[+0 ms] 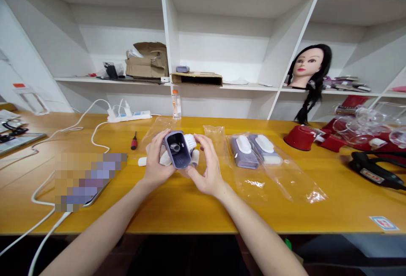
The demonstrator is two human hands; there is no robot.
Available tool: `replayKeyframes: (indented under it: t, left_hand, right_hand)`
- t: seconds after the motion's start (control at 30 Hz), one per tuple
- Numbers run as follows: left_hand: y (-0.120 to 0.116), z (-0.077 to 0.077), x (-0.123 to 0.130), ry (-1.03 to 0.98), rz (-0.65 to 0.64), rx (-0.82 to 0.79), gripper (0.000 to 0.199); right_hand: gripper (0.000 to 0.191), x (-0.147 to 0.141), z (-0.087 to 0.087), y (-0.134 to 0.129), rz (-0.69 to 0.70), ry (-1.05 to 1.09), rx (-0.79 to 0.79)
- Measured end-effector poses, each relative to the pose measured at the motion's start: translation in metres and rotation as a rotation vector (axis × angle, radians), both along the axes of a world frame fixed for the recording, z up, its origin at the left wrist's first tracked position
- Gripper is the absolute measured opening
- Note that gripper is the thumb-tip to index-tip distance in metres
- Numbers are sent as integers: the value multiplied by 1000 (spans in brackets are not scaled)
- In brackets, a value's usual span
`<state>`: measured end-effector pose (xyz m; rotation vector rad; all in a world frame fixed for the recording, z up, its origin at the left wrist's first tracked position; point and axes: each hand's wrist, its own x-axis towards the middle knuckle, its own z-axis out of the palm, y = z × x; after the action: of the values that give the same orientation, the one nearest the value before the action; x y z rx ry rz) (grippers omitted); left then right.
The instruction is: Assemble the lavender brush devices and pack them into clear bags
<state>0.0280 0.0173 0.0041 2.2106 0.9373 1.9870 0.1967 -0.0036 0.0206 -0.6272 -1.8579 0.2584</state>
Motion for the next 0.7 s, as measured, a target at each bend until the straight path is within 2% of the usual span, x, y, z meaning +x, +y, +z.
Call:
replayKeyframes:
  t: [0.4, 0.5, 0.7]
  left_hand:
    - [2, 2, -2, -26, 23, 103, 72]
    - [5, -2, -2, -118, -41, 5, 77]
    - [4, -8, 2, -426, -317, -315, 80]
  right_hand:
    - [59, -1, 1, -1, 18, -8, 6]
    - [60, 0, 0, 0, 23, 6, -11]
    - [59, 3, -1, 2, 34, 35, -108]
